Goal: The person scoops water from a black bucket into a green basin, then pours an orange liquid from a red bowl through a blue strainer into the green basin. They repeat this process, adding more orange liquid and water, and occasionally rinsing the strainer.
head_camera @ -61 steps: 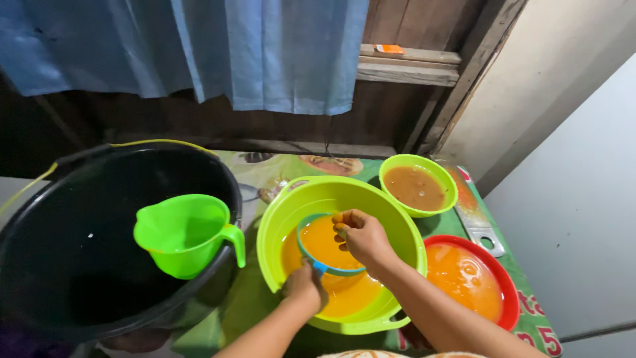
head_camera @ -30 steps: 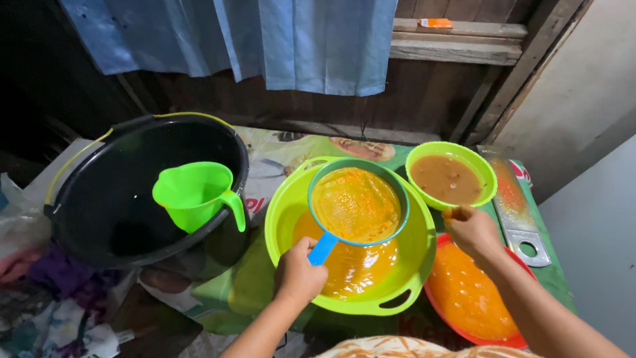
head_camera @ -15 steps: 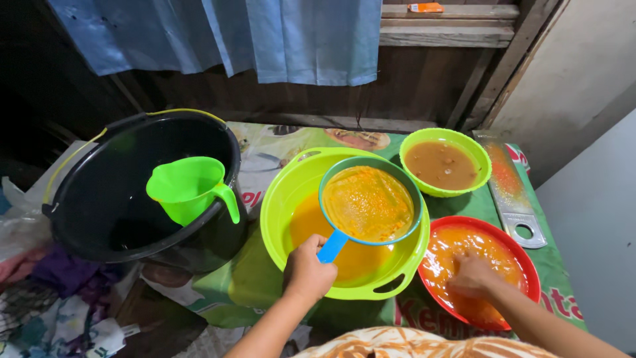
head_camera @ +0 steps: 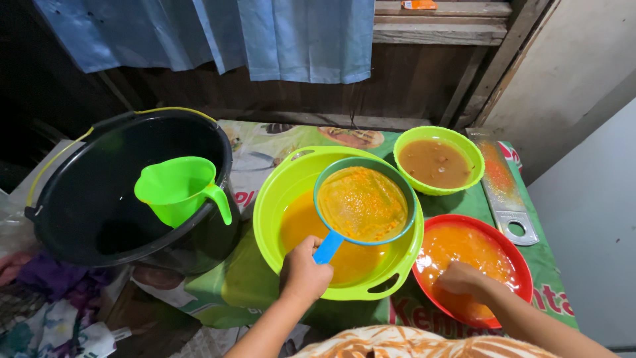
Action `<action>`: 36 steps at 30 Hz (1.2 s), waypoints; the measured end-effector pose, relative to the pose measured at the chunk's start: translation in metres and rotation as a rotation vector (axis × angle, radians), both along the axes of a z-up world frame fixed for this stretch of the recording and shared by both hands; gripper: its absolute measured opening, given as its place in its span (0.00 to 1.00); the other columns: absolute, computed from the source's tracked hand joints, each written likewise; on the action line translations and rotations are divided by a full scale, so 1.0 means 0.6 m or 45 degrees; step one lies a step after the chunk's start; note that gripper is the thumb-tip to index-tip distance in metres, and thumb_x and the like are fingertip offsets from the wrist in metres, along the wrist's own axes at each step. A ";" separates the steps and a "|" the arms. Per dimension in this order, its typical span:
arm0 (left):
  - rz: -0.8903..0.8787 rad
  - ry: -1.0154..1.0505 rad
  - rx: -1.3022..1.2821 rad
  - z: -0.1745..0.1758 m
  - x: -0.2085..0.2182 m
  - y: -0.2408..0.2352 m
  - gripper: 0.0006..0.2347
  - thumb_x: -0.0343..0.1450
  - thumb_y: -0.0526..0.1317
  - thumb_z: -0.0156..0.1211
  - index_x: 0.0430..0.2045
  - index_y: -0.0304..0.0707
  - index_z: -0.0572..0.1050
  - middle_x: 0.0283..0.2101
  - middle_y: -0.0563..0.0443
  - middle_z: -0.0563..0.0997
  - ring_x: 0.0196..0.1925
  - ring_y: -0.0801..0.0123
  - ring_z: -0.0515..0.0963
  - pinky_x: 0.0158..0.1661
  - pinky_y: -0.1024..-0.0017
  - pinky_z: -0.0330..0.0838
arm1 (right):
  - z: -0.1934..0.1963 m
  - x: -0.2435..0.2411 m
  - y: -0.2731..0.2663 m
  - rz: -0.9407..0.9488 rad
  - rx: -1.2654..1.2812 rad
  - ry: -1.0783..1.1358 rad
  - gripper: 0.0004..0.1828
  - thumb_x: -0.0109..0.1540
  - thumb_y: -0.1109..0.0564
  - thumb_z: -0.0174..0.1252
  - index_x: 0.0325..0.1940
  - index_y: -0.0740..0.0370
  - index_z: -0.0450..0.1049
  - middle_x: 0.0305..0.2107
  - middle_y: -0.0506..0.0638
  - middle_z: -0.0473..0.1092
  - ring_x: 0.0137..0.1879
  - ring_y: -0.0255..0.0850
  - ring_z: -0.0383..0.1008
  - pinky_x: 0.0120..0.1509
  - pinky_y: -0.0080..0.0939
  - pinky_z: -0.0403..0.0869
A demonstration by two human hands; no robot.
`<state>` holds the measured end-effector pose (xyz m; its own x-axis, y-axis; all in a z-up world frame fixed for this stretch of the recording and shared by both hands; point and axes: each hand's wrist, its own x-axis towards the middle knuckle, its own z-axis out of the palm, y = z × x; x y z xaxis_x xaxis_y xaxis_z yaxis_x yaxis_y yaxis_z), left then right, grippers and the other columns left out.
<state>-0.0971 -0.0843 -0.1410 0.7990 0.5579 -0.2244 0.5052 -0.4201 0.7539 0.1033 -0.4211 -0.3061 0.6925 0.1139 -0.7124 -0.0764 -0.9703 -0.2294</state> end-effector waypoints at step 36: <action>-0.022 -0.062 0.008 0.001 0.022 0.024 0.13 0.58 0.32 0.58 0.34 0.44 0.77 0.28 0.44 0.83 0.33 0.50 0.83 0.34 0.58 0.74 | 0.116 0.008 0.066 0.426 -0.232 -0.390 0.44 0.54 0.48 0.65 0.74 0.44 0.60 0.75 0.54 0.48 0.77 0.56 0.52 0.78 0.59 0.60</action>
